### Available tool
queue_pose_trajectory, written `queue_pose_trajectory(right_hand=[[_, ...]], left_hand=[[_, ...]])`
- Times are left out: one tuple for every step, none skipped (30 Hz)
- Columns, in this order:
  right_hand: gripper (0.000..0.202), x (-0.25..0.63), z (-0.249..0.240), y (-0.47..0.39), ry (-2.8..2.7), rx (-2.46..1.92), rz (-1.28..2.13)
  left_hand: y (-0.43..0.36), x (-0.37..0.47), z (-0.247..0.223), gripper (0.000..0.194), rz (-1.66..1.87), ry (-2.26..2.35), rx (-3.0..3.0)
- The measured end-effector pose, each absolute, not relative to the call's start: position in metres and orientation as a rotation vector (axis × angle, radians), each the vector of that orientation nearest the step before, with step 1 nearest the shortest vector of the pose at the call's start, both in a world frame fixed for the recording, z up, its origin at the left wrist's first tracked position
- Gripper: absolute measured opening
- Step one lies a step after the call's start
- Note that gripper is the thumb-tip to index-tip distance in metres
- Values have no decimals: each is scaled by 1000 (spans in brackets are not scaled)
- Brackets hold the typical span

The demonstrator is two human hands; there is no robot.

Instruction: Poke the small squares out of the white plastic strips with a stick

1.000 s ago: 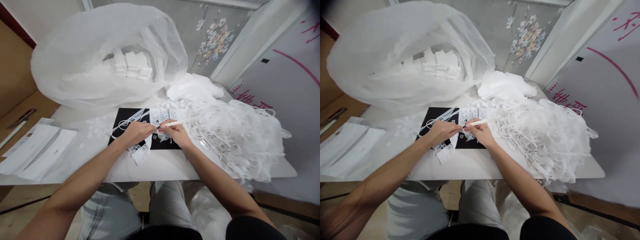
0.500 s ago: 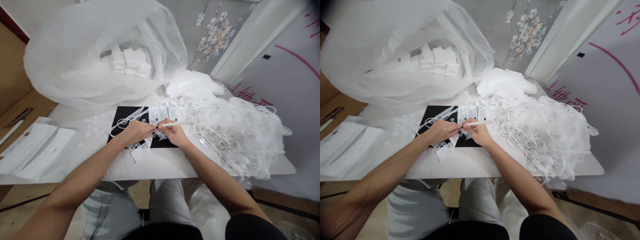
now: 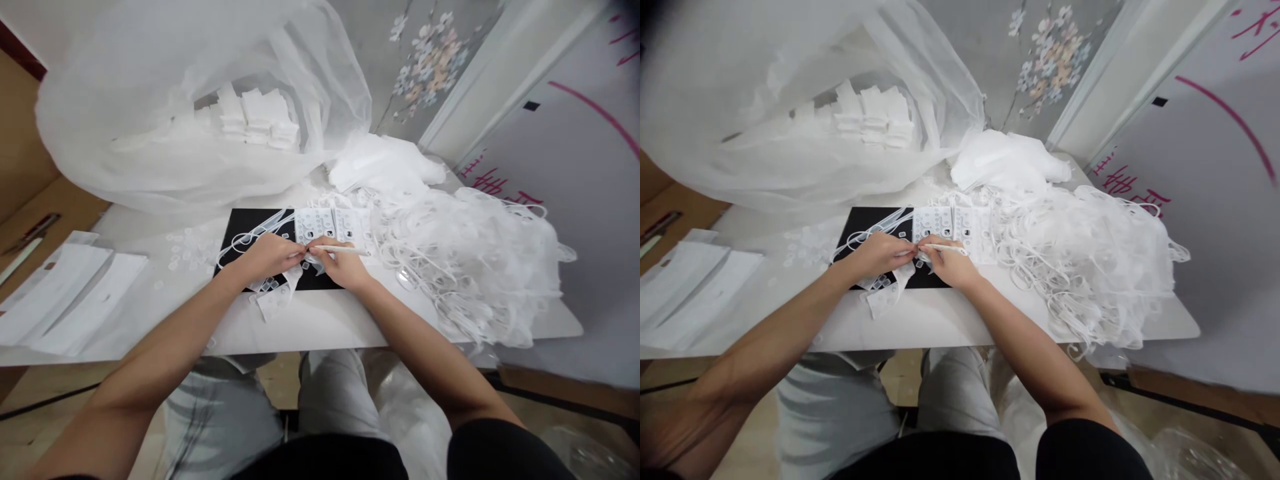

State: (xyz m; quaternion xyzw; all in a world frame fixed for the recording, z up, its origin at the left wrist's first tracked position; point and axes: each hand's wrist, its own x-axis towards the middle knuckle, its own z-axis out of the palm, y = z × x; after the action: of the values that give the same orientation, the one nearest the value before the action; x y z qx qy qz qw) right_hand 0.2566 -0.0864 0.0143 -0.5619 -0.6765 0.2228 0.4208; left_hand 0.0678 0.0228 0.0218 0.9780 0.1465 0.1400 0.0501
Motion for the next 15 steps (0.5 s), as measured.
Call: queue_pose_trajectory(right_hand=[[28, 256, 14, -86, -1696, -1407, 557], [27, 256, 13, -86, -1697, -1404, 556], [28, 257, 12, -86, -1694, -1403, 550], [28, 259, 12, -85, -1683, -1409, 533], [28, 262, 11, -84, -1661, -1421, 506], [28, 266, 11, -83, -1624, -1439, 472], [27, 270, 11, -81, -1569, -1459, 440], [25, 276, 11, -79, -1502, -1475, 420], [23, 282, 11, -77, -1431, -1483, 418], [23, 289, 11, -75, -1363, -1485, 430], [23, 295, 11, -72, -1304, -1481, 442], [24, 302, 12, -70, -1262, -1474, 445], [25, 308, 13, -68, -1239, -1469, 427], [26, 316, 15, -67, -1232, -1469, 388], [26, 323, 16, -66, -1232, -1471, 332]], left_hand=[[23, 68, 22, 22, 420, 450, 2973], [23, 68, 22, 22, 419, 453, 2965], [22, 69, 23, 23, 416, 447, 2953], [21, 69, 23, 23, 413, 432, 2939], [19, 70, 23, 23, 408, 411, 2923], [17, 70, 23, 23, 400, 390, 2906], [15, 70, 25, 23, 388, 377, 2882], [14, 70, 27, 23, 377, 376, 2845], [13, 69, 29, 23, 368, 388, 2790], [14, 67, 33, 23, 354, 405, 2716], [15, 65, 37, 22, 323, 416, 2632], [18, 63, 41, 21, 272, 417, 2547], [21, 59, 46, 20, 206, 411, 2474], [25, 55, 50, 19, 128, 404, 2418], [30, 51, 53, 19, 47, 402, 2380]])
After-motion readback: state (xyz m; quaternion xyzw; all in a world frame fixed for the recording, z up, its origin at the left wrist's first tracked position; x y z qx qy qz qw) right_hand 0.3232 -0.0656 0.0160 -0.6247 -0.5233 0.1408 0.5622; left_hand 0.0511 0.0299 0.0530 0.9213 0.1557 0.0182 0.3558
